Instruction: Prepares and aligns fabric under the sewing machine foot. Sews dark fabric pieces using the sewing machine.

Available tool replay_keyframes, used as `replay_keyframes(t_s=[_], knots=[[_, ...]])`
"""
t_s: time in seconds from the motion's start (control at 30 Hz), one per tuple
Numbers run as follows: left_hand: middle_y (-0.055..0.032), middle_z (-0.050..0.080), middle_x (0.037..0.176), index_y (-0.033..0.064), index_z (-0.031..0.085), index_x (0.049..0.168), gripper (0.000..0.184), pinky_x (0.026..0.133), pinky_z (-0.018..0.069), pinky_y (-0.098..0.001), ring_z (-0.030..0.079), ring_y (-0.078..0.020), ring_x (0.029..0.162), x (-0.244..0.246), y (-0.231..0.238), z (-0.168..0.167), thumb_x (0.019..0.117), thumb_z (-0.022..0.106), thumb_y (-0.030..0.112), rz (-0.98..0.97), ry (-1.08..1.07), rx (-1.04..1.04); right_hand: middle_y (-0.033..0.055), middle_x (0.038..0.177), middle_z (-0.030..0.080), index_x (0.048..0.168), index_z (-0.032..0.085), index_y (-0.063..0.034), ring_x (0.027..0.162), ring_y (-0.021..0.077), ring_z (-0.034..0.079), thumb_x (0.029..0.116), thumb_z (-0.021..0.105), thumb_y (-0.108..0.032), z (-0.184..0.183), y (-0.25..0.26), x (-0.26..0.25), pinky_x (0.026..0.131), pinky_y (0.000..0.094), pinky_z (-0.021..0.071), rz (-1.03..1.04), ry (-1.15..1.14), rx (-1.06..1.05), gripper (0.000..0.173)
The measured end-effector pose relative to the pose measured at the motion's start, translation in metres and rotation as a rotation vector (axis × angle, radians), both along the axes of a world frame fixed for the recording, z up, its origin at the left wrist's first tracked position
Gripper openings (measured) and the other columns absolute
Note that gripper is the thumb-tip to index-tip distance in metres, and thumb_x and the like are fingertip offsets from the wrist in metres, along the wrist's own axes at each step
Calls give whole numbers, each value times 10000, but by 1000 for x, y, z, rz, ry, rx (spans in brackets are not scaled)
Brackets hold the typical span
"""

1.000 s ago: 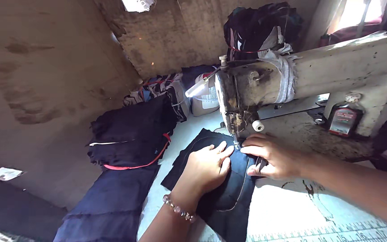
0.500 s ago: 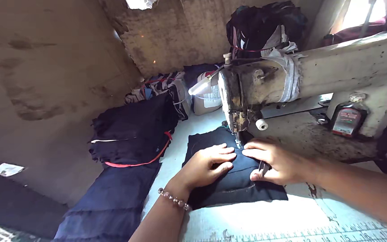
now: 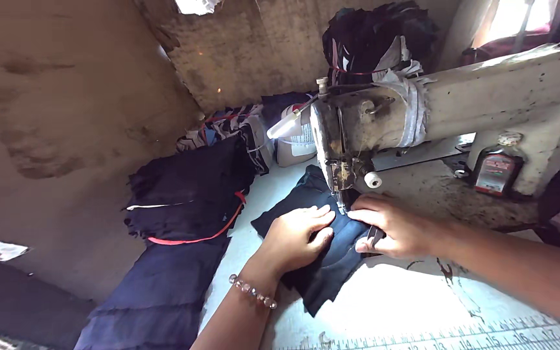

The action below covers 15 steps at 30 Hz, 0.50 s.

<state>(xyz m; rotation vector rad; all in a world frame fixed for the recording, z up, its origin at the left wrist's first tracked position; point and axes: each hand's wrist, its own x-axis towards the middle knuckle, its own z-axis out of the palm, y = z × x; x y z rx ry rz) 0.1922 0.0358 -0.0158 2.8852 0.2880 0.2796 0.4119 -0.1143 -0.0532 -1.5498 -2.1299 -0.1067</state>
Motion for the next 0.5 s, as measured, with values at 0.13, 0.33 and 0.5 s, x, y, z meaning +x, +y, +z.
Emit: replay_keyframes(t_s=[0.13,0.33,0.5], knots=[[-38,704,1320,128,749,1254,451,1077,475,-422,647,-188,1261,-2,-1,2,1033,374,246,-31,-61,25,95,1133,714,1109,736,-55,1116,259,658,973,494,-626,1,0,-8,906,469,544,74,-43,158,635],[-87,756,1192,72,793,1121,413,975,529,-409,700,-217,1162,-3,-3,5,955,426,163,-84,-174,-65,178,1351,636,1358,616,-65,1224,359,618,963,508,-639,5,-9,-47,916,523,527,223,-75,116,705],[-94,760,1107,91,753,1216,394,922,504,-410,680,-232,1045,-1,1,4,928,485,123,-97,-110,-122,156,1243,677,1354,633,-78,1127,375,632,957,448,-684,1,-14,-43,866,531,526,150,-116,100,747]])
